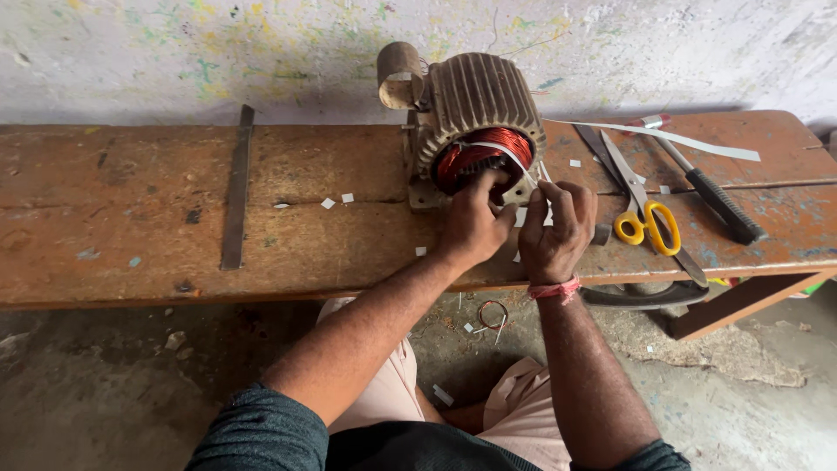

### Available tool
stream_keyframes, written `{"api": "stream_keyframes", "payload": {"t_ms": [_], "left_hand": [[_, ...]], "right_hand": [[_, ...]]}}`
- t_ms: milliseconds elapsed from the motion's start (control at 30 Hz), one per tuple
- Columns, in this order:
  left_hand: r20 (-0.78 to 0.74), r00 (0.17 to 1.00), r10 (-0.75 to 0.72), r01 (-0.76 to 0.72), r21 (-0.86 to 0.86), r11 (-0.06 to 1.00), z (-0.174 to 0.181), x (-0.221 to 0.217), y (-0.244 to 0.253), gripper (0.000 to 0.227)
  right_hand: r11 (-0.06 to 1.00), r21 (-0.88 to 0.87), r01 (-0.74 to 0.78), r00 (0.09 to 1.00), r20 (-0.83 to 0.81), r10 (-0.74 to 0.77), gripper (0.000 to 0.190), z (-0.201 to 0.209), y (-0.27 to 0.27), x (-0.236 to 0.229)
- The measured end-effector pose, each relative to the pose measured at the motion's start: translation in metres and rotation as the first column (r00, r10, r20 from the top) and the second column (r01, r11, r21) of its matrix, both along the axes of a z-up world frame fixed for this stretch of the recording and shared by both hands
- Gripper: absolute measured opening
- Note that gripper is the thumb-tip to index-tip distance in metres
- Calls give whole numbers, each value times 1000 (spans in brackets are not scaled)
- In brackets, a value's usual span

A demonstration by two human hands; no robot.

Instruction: The person cuts white insulating strips with scissors and inserts them between copper windings on a motor stator. The person repeats this process multiple times, adjusting the strips by hand to fit the slots.

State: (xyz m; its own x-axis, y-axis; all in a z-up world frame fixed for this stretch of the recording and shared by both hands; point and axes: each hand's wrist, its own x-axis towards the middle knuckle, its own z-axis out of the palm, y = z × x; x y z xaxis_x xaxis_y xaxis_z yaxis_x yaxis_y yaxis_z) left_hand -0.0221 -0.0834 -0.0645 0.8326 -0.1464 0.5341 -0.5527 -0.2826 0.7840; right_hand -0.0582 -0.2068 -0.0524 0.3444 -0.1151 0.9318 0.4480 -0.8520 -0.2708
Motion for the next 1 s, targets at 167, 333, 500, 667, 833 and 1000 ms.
{"api": "stream_keyframes", "payload": {"t_ms": [167, 333, 500, 667, 833, 1000], "left_hand": [[-207, 946, -250, 192, -264, 945, -8, 14, -1, 42], [-130, 912, -390, 320, -371, 872, -21, 25, 5, 45], [-48, 927, -373, 338, -326, 883, -33, 29, 1, 45], [-69, 931, -360, 315, -348, 883, -35, 32, -3, 47], [-49, 928, -368, 323, -384, 865, -38, 32, -4, 46], [-50, 919, -392, 338, -415, 845, -38, 34, -5, 45]], "right_hand": [[999, 41, -27, 997, -68, 30, 16, -4, 1, 0], [998, 45, -48, 997, -62, 50, 14, -7, 1, 1], [996, 70, -50, 996, -65, 54, 11, -8, 5, 2], [989, 120, -86, 990, -104, 99, 9, -7, 6, 3], [977, 160, -138, 975, -152, 163, 8, -9, 5, 5], [976, 117, -182, 967, -160, 200, 10, -10, 0, 10]]}}
